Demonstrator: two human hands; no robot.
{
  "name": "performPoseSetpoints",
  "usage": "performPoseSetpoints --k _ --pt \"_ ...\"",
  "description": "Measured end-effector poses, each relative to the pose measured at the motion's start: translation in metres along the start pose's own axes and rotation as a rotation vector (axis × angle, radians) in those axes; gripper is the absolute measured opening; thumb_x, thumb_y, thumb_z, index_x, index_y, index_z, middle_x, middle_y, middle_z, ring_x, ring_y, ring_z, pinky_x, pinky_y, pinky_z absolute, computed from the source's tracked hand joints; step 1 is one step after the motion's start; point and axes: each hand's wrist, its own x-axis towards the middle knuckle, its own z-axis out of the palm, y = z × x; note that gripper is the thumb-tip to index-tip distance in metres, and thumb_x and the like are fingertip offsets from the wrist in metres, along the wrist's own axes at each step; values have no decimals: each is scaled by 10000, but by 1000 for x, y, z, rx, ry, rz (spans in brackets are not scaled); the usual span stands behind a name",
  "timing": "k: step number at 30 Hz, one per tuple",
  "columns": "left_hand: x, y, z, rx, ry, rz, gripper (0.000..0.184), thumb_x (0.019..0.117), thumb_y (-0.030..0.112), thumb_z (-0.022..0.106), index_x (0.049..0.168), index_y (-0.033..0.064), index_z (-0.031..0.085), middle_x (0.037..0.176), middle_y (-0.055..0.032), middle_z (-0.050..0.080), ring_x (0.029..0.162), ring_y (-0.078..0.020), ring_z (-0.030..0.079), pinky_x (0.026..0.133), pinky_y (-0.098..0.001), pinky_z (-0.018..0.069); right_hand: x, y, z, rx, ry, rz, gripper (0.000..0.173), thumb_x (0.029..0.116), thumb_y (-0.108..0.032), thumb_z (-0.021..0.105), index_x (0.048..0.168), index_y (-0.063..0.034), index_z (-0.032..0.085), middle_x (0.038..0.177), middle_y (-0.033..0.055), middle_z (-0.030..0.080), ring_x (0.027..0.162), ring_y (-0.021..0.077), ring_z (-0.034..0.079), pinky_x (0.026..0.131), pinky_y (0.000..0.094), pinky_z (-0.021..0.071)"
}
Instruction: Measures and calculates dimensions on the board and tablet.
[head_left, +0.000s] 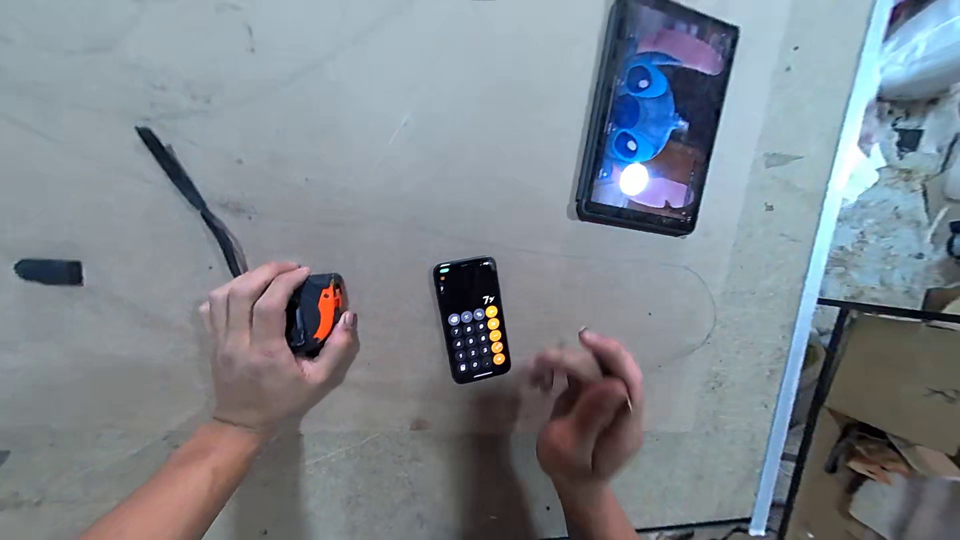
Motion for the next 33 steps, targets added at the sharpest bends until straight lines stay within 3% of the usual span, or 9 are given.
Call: performPoseSetpoints --k 3,6,8,12,14,17,20,24,33 --pt "-3 -1 0 4 -1 -6 729 890 547 631 1451 98 505 1445 -185 539 1305 -398 510 1051 -563 399 -19 -10 -22 -132 46 -80 449 1106 -486 333 1321 -232 635 885 -41 722 675 57 677 570 227 582" --pt "-4 -2 0 12 -3 -16 728 890 558 631 1442 97 521 1437 -187 548 1295 -397 519 1037 -564 406 -26 27 -29 -421 87 -107 400 1101 -325 413 1054 -85 730 806 8 679 680 80 633 611 267 552" --pt "-5 -1 1 11 -7 -19 739 884 566 632 1433 83 530 1422 -197 556 1275 -403 530 1028 -567 410 -25 46 -32 -570 65 -41 340 1060 -235 480 966 -66 760 813 10 710 730 82 669 659 278 587" --pt "-5 -2 -1 32 13 -11 700 888 540 639 1404 77 539 1404 -192 567 1274 -394 526 1039 -552 408 -15 23 -34 -367 109 -61 351 1090 -288 467 1030 -68 734 774 -3 655 655 64 599 588 244 524" --pt "-6 -2 0 33 11 -7 704 881 529 652 1413 84 537 1413 -183 562 1286 -385 521 1054 -551 405 -17 16 -27 -260 56 -43 287 1101 -295 464 1172 -130 687 837 0 709 674 91 665 580 262 575" --pt "-7 -3 0 30 1 -10 710 879 534 660 1424 99 531 1431 -166 555 1304 -368 516 1062 -541 408 -31 24 -18 -224 -138 -24 298 1084 -172 435 1335 -215 589 1088 30 743 914 184 729 749 371 637" --pt "-5 -2 -1 18 -17 -18 705 885 525 663 1408 70 540 1417 -191 556 1288 -387 521 1055 -548 411 -47 32 -13 -377 -224 -154 296 1023 -130 499 1267 -230 633 1221 -27 717 1105 152 645 930 354 527" --pt "-4 0 -3 13 -37 -29 715 887 520 660 1415 54 532 1427 -208 546 1294 -404 513 1056 -561 402 -55 34 -8 -499 -255 -291 232 995 -150 588 1188 -209 702 1180 -61 751 1034 113 622 935 343 436" --pt "-3 -4 1 9 0 0 699 875 520 675 1405 83 547 1392 -192 579 1284 -394 525 1047 -552 401 -45 27 4 -526 -289 -315 284 965 -163 551 1199 -211 704 1220 -61 738 993 119 579 909 370 381"
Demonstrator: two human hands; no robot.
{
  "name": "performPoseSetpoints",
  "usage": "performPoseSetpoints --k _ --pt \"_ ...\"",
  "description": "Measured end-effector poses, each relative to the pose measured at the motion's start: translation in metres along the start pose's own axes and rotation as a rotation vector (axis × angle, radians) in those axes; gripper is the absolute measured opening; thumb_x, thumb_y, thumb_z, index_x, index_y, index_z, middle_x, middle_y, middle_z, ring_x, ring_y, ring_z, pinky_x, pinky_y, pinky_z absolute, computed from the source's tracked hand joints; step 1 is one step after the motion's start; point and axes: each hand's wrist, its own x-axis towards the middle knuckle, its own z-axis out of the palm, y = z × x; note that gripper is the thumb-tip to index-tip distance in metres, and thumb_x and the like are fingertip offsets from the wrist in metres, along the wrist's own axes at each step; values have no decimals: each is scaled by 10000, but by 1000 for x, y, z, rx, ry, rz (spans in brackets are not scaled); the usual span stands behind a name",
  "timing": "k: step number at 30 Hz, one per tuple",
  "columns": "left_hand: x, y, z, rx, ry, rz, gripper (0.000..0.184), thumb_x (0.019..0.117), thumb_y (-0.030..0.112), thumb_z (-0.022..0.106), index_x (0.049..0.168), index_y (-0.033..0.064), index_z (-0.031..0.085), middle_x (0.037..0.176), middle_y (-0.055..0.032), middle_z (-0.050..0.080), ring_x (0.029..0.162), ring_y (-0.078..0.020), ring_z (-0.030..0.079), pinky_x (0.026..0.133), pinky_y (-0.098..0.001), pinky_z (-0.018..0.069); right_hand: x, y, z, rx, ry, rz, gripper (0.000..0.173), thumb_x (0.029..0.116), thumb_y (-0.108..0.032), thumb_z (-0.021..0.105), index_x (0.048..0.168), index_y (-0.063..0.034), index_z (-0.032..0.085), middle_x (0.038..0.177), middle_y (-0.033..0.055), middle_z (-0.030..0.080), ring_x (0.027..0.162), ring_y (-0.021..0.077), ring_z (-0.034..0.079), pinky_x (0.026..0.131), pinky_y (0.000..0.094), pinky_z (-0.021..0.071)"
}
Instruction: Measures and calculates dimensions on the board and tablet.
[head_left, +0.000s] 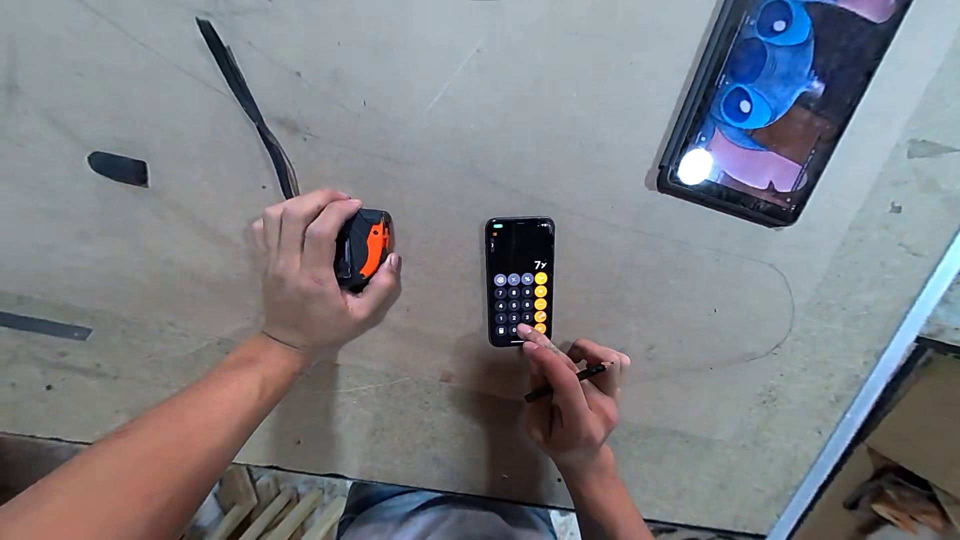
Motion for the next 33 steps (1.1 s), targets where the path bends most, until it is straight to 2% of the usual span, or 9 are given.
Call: performPoseSetpoints --k 3,8,13,18,23,26,33 --pt "1 1 0 2 0 -1 703 874 522 676 1410 87 545 1398 -190 577 1289 -388 526 1057 -547 402 7 -5 6 -16 -39 -17 319 970 -143 542 1231 -235 701 1277 -83 716 1083 118 571 969 398 336" --pt "0 1 -1 9 4 -1 693 877 522 675 1406 93 550 1395 -183 580 1282 -381 531 1054 -545 403 6 -2 15 -30 -66 -36 315 938 -154 562 1189 -239 732 1235 -71 734 1121 135 566 971 419 314" --pt "0 0 -1 -1 -7 0 707 882 530 673 1416 86 541 1403 -194 574 1290 -393 526 1067 -557 395 -2 1 0 -51 20 -21 265 954 -200 543 1130 -213 739 1125 -62 767 1013 124 589 980 406 323" --pt "1 0 0 0 -1 6 706 877 522 682 1415 87 540 1403 -193 573 1290 -391 525 1069 -551 396 -5 13 -2 -60 13 -34 273 937 -184 569 1143 -198 748 1130 -36 764 964 147 583 928 411 347" --pt "1 2 0 0 -1 -4 697 881 519 677 1408 83 546 1403 -189 575 1289 -382 526 1064 -546 395 1 5 6 19 -31 -118 273 941 -186 576 1163 -198 735 1195 -46 748 1028 144 589 962 410 342" --pt "1 1 0 -3 1 -4 698 876 522 677 1401 80 547 1390 -195 582 1280 -390 529 1048 -550 402 4 1 12 27 -55 -131 292 943 -172 569 1180 -209 736 1247 -56 735 1113 150 586 994 415 331" --pt "1 1 -1 11 -6 -1 698 884 521 669 1417 90 536 1401 -193 573 1273 -387 530 1044 -545 403 11 2 8 35 -33 -134 276 937 -165 587 1164 -186 742 1200 -36 749 1093 155 591 973 409 346"
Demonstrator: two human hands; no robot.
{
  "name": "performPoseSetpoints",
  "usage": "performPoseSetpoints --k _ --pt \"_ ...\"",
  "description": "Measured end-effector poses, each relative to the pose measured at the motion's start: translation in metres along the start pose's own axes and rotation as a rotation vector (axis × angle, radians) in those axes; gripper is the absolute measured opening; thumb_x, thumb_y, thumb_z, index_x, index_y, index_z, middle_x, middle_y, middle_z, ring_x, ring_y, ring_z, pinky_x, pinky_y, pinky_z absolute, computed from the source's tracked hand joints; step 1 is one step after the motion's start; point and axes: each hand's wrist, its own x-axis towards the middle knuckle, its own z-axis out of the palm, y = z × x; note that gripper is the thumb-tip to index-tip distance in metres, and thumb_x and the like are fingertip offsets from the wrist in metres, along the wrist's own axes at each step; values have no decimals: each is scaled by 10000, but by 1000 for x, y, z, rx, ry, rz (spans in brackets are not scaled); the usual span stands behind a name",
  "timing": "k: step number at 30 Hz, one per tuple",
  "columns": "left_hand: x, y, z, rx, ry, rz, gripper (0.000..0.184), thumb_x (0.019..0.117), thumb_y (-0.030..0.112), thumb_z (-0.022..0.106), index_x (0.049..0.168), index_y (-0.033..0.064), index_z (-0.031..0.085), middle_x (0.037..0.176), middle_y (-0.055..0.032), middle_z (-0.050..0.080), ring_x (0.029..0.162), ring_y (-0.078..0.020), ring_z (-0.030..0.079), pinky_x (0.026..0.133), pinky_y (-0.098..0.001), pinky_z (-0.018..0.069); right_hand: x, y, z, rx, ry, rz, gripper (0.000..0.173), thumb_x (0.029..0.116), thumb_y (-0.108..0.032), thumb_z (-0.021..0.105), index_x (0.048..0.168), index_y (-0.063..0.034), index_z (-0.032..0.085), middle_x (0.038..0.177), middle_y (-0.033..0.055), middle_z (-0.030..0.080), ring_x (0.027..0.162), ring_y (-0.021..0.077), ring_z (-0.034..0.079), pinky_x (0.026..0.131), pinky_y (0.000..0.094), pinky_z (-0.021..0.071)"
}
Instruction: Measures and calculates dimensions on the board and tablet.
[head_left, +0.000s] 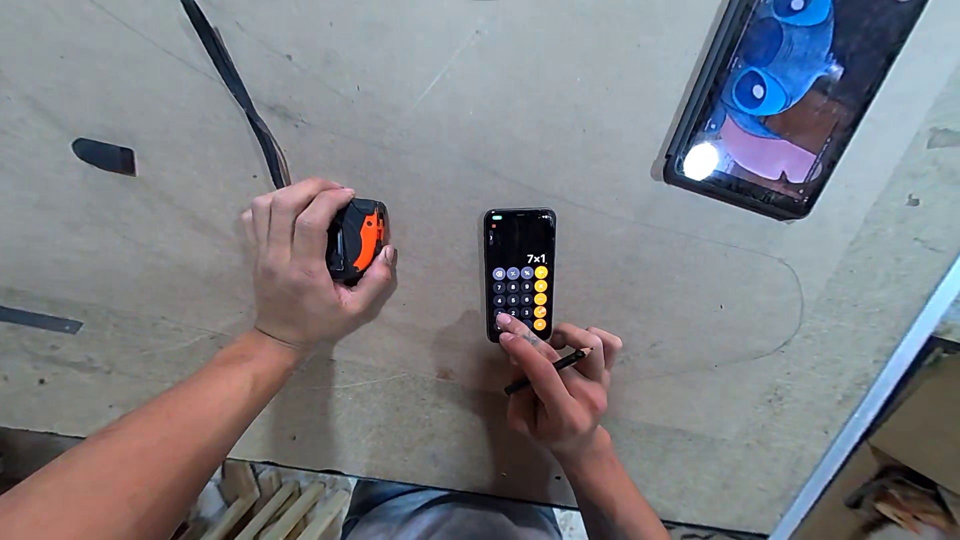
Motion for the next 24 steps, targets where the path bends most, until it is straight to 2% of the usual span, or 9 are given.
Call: performPoseSetpoints --k 10,13,17,19,21,24 --pt "0 0 0 -9 0 -2 692 881 507 675 1414 87 540 1408 -194 569 1278 -389 528 1039 -546 408 6 0 2 17 -11 12 276 935 -166 588 1161 -188 744 1199 -31 749 1089 165 589 962 414 350" --pt "0 -1 1 -11 8 3 700 879 515 679 1412 82 544 1403 -196 572 1272 -383 533 1037 -539 411 18 -2 4 -40 -95 68 361 954 -110 561 1266 -197 721 1312 -29 707 1117 187 581 954 432 360" --pt "0 -1 1 -11 10 -1 707 877 519 679 1413 78 545 1406 -195 571 1284 -384 530 1053 -539 410 31 -2 6 -113 -238 134 445 988 -95 489 1386 -208 651 1448 -57 622 1282 215 538 1004 475 344" --pt "-1 -1 1 -9 6 0 706 878 521 678 1415 82 545 1407 -192 571 1283 -377 531 1052 -536 408 29 -1 5 -76 -194 132 413 978 -108 512 1343 -194 686 1398 -43 660 1260 216 553 1003 476 349" --pt "0 -1 2 -10 8 4 702 878 515 680 1412 80 545 1400 -195 573 1278 -380 534 1056 -542 406 23 -1 2 -17 -64 118 327 961 -145 577 1251 -179 726 1297 -16 716 1161 195 590 989 453 368" --pt "-1 -1 1 -13 10 1 699 878 516 681 1410 82 548 1395 -192 576 1280 -381 532 1062 -546 401 12 -3 -6 2 35 107 257 936 -173 597 1158 -183 726 1155 -14 758 1040 163 610 953 424 373"
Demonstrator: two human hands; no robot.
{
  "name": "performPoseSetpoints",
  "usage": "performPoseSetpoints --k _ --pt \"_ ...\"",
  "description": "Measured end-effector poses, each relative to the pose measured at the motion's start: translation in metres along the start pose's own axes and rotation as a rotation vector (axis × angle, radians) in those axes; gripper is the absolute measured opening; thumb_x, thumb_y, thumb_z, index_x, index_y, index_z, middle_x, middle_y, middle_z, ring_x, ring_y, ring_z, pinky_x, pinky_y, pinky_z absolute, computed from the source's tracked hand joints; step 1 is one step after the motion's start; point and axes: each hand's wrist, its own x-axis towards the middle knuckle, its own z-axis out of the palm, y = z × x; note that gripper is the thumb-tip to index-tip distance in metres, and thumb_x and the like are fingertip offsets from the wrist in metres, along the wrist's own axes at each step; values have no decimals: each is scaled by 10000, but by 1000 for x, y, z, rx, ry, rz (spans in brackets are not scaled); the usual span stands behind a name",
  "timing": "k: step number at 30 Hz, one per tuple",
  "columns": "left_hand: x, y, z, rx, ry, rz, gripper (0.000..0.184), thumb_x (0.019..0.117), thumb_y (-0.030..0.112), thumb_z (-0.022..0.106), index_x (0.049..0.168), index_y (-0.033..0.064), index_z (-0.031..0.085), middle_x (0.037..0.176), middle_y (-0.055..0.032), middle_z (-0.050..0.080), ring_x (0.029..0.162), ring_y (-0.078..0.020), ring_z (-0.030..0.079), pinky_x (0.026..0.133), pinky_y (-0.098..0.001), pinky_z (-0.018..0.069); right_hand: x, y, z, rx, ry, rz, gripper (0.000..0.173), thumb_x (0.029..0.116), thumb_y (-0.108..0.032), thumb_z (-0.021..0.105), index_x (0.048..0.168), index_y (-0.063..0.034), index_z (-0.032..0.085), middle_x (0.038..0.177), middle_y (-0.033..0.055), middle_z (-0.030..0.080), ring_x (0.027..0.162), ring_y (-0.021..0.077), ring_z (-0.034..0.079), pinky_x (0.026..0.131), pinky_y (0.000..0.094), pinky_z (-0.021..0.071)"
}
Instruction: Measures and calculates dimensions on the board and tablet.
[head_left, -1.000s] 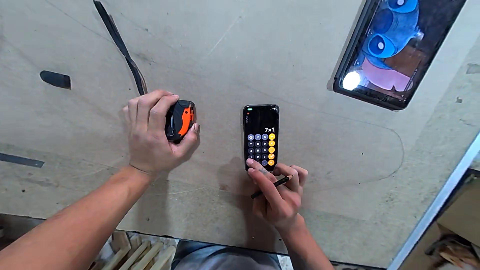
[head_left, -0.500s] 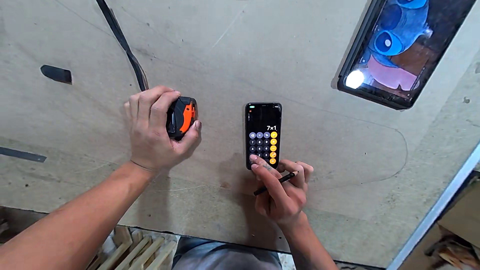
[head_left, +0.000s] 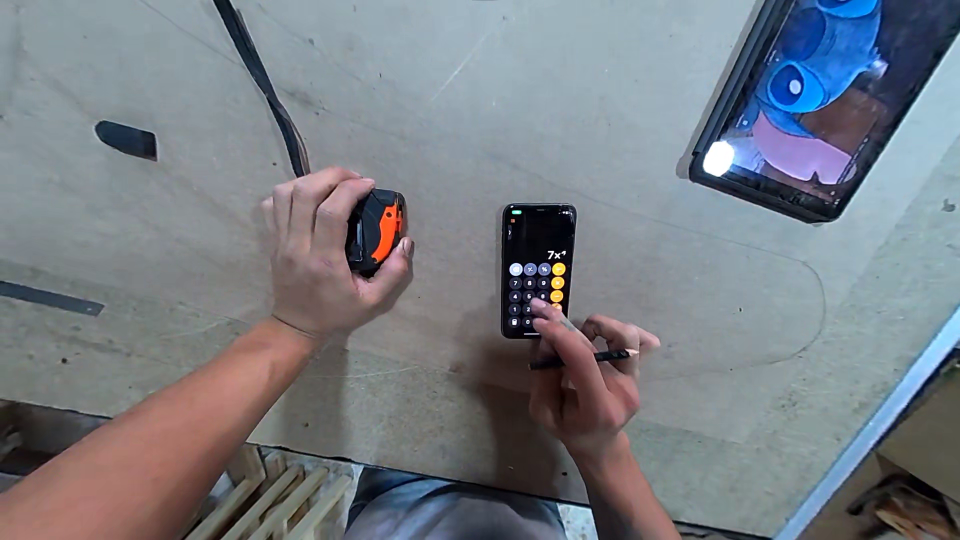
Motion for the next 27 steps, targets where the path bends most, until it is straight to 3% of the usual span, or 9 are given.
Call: performPoseSetpoints --k 2,4,11,19,27 --pt "1 0 0 -5 -1 -4 698 878 519 678 1409 84 549 1392 -187 578 1279 -379 531 1058 -546 401 -7 0 -2 -16 32 0 198 937 -177 607 1090 -175 733 1042 -18 771 975 150 613 940 404 383" --pt "1 0 0 -11 1 -1 697 879 518 678 1405 80 549 1390 -189 580 1275 -380 533 1048 -546 406 -13 1 -3 -37 36 3 177 941 -177 622 1079 -168 733 1017 -22 770 962 144 615 937 395 386" --pt "1 0 0 2 3 4 695 877 522 676 1403 86 551 1393 -185 580 1272 -373 535 1040 -531 409 -21 2 -3 -83 50 26 178 935 -193 650 1084 -181 746 1047 -34 778 928 130 602 914 388 378" --pt "1 0 -1 -2 -5 0 699 882 520 682 1409 82 547 1393 -197 579 1281 -393 531 1054 -554 404 -18 0 1 -48 26 20 201 924 -198 655 1100 -177 751 1087 -29 770 983 144 609 940 399 381" --pt "1 0 0 2 -2 4 687 882 508 669 1408 85 545 1399 -193 573 1276 -383 531 1042 -543 404 -15 -5 11 -27 -72 -14 239 943 -175 640 1152 -200 753 1222 -54 746 1109 143 601 978 410 354"
